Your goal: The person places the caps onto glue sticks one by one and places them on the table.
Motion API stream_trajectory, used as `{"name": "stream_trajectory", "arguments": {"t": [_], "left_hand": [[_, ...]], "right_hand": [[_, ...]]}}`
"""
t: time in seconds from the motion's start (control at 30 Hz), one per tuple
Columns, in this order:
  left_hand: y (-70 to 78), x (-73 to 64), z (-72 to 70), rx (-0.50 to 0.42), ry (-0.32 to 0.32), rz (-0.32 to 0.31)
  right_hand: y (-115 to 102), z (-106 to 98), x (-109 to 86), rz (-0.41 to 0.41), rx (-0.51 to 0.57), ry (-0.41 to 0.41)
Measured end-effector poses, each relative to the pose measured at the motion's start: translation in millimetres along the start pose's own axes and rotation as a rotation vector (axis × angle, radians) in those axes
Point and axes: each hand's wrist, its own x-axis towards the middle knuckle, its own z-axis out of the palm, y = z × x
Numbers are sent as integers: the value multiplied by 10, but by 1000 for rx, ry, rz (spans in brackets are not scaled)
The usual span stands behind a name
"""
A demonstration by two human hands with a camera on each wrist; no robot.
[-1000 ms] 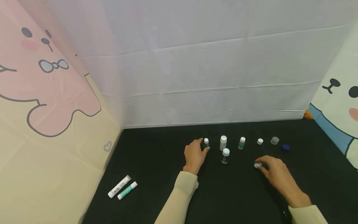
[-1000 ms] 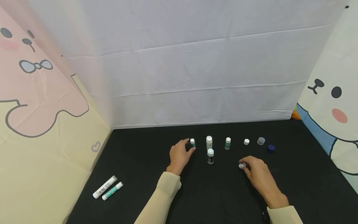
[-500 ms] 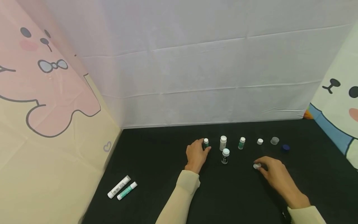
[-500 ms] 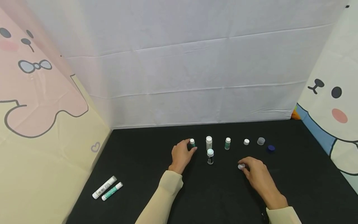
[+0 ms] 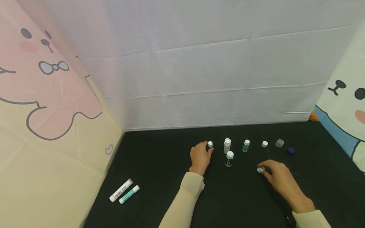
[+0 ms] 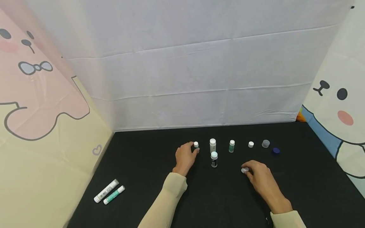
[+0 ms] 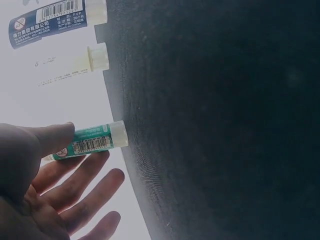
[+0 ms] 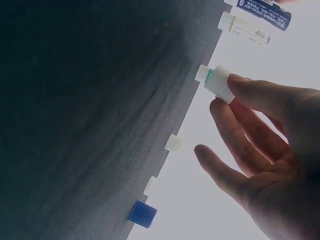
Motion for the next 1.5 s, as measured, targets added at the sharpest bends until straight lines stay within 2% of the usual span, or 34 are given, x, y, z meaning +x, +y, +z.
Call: {"name": "stream_trajectory", "arguments": {"t": [0.33, 0.77, 1.1, 1.5], "left_hand": [[9, -41, -43, -82, -12, 14], [-37, -243, -127, -86, 47, 64], [-67, -395, -198, -101, 67, 88], [-77, -495, -318, -106, 72, 121]], "right_hand": [[-37, 0, 7, -8, 6, 11], [-63, 18, -18, -15, 17, 22], [-90, 28, -17, -46, 27, 44], [-140, 54, -10, -76, 29, 61]]}}
